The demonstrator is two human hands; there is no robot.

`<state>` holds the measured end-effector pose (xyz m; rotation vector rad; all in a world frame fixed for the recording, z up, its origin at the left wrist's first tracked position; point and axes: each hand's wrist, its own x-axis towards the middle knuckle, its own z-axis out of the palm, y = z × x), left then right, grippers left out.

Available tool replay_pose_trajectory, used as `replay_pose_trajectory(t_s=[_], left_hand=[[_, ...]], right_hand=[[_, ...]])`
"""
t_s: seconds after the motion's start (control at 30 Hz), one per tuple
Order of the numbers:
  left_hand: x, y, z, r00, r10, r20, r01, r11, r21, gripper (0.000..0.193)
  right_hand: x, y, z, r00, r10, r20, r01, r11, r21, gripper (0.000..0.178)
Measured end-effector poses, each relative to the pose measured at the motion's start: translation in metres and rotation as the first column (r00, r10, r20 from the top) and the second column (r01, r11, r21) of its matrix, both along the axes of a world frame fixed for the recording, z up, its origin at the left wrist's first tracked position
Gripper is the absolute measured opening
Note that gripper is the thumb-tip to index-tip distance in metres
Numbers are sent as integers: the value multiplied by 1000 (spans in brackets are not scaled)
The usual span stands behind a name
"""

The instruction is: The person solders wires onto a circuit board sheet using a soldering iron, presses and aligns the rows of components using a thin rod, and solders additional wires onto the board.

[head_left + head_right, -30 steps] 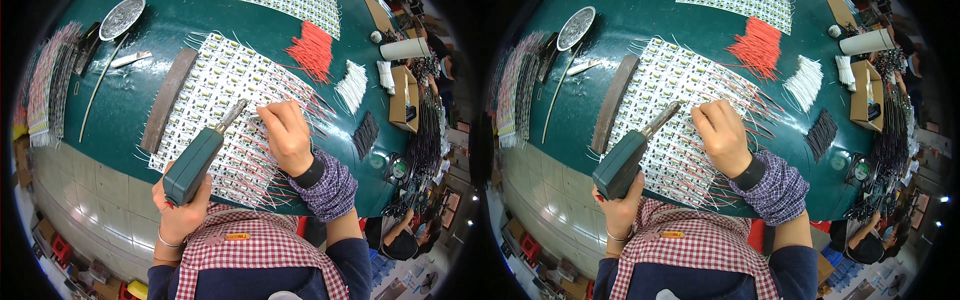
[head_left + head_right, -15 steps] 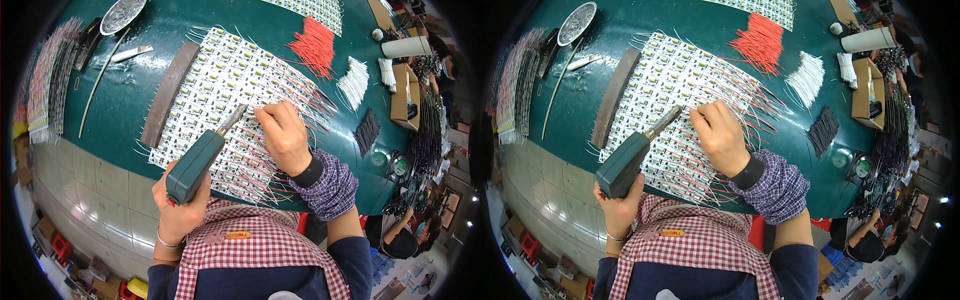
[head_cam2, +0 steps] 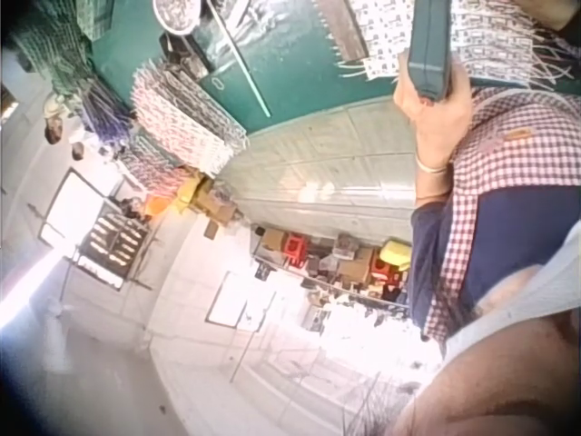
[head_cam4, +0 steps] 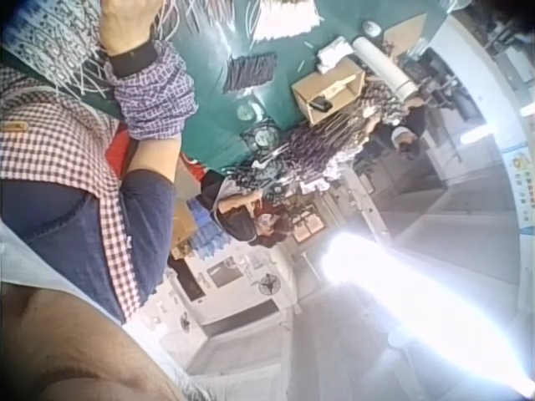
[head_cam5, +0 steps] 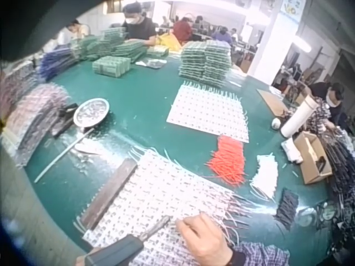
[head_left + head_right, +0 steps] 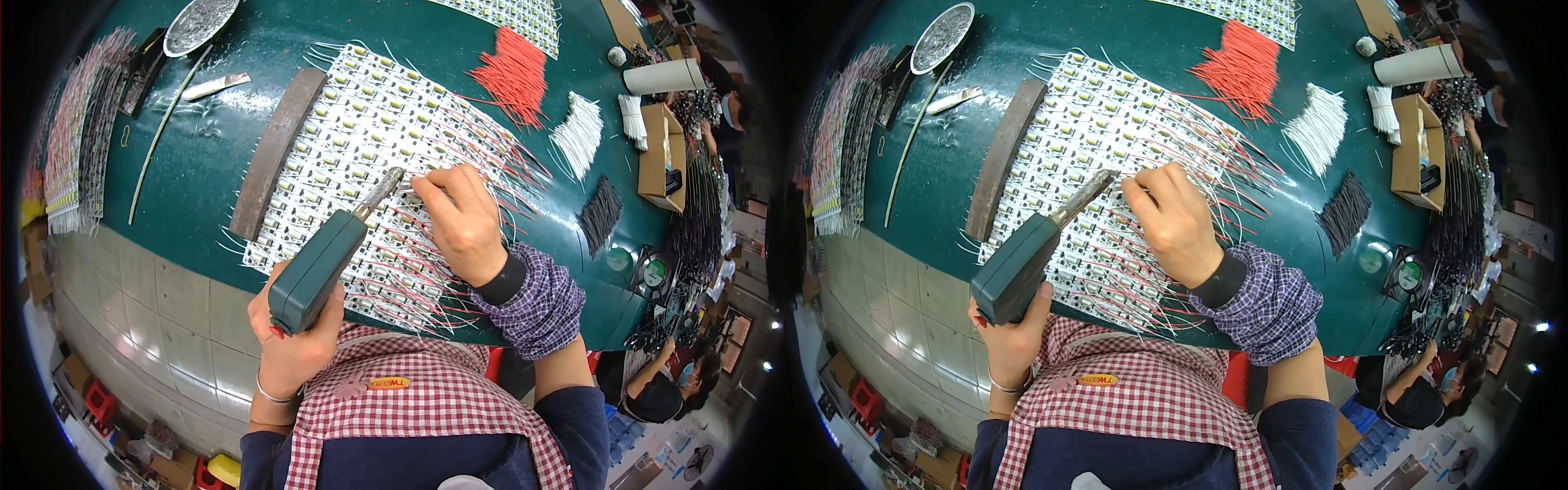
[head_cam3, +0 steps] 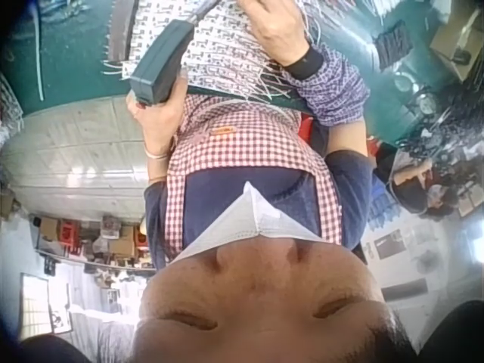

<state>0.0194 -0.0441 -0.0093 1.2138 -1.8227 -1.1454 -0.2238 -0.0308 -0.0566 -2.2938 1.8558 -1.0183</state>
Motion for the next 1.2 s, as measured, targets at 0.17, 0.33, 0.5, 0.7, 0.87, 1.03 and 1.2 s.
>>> replay_pose_trajectory(t_s=[0.17, 0.33, 0.5, 0.7, 0.87, 1.03, 1.2], left_hand=[[1, 0, -2, 999, -31, 36, 32, 999, -13, 18], [-2, 0, 2, 1000, 3, 10, -4, 999, 52, 16], [-3, -3, 4, 999, -15, 29, 15, 1000, 17, 16], [4, 4, -3, 996, -8, 87, 18, 993, -115, 18], [9, 13, -3, 992, 47, 121, -30, 990, -140, 20], [10, 11, -2, 999, 5, 34, 0, 989, -148, 22], [13, 12, -6, 1000, 3, 20, 0, 992, -124, 20]], right_hand=[[1, -1, -2, 1000, 2, 5, -2, 1000, 11, 40], [2, -1, 0, 1000, -7, -1, 7, 1000, 21, 39], [3, -1, -1, 1000, -12, -10, 12, 1000, 18, 39], [3, 0, 0, 1000, -20, -23, 20, 1000, 23, 38], [0, 1, -3, 997, 13, -78, -12, 1000, 19, 30], [0, 1, -3, 998, 6, -61, -7, 1000, -10, 31], [7, 8, 5, 998, 20, -62, -22, 999, -27, 31]])
